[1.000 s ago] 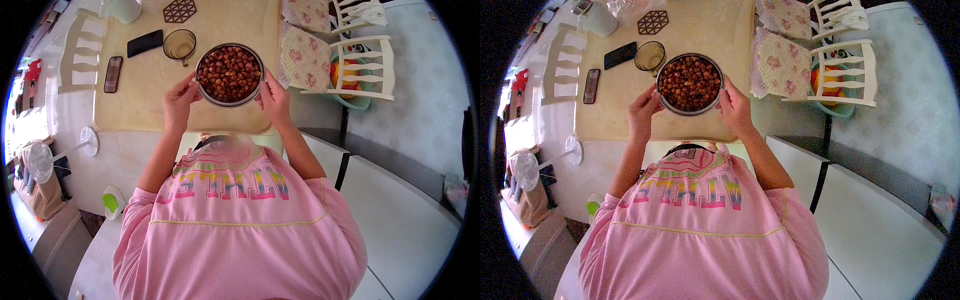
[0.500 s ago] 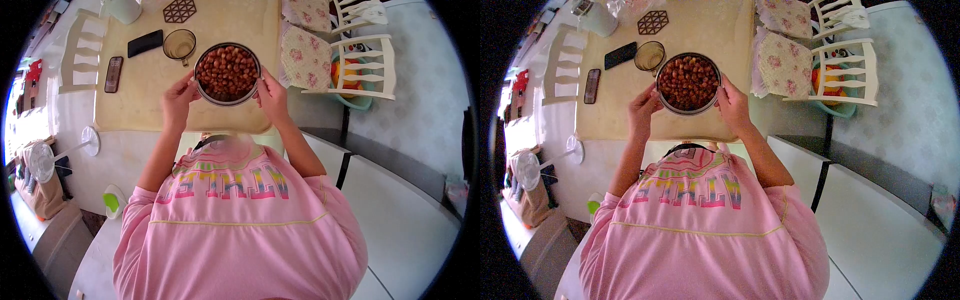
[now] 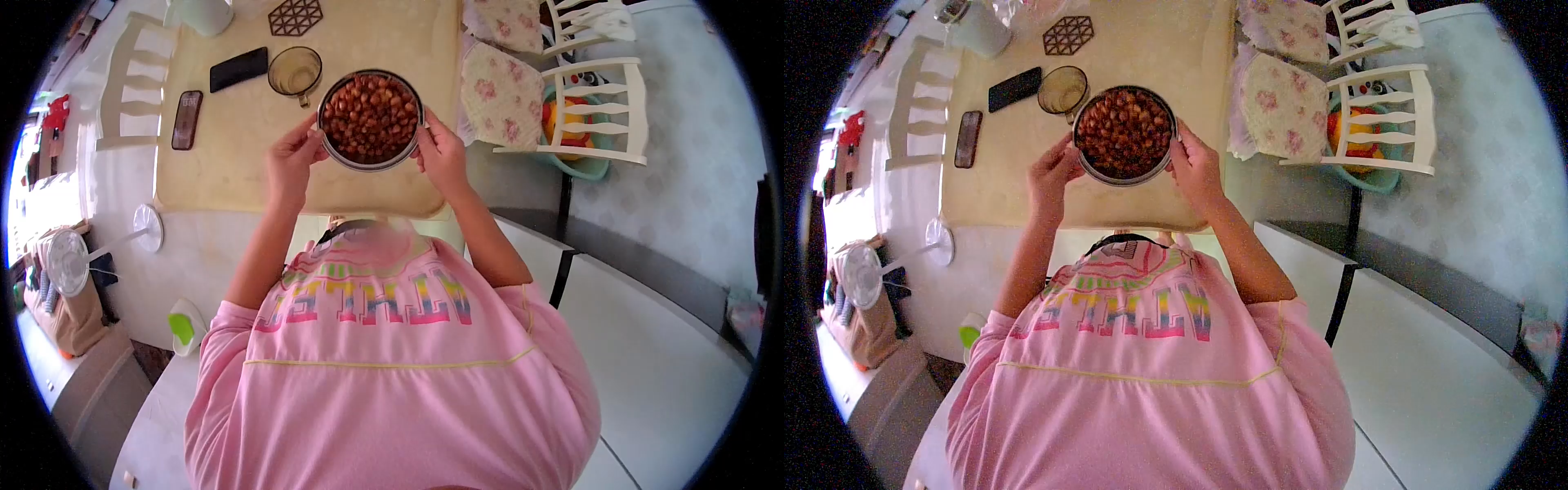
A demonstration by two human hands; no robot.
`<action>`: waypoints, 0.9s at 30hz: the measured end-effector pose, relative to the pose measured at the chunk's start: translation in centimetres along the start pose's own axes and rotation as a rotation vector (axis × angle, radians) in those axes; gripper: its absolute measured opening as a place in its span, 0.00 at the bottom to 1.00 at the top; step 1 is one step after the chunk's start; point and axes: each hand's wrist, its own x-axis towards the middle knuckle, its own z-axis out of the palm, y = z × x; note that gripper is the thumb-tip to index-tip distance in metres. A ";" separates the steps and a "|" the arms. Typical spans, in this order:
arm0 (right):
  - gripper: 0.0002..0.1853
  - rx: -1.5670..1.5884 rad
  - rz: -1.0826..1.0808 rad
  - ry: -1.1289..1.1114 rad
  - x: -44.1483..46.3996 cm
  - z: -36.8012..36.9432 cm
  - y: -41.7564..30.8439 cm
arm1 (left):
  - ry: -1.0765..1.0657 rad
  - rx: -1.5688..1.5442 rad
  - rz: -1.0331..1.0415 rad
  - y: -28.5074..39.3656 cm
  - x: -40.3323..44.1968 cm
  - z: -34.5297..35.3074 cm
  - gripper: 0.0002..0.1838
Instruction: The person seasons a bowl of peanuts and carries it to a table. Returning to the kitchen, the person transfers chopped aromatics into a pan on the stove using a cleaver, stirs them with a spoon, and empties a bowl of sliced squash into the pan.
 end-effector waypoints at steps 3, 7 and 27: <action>0.21 0.015 0.095 -0.046 0.5 0.2 1.4 | -0.003 -0.016 -0.084 -1.4 1.3 -0.2 0.18; 0.22 0.007 0.103 -0.057 0.2 0.1 2.0 | -0.025 -0.043 -0.098 -2.5 1.2 -0.3 0.18; 0.22 -0.039 -0.003 -0.002 0.2 -0.4 0.6 | 0.016 0.001 -0.017 -0.6 0.5 0.5 0.18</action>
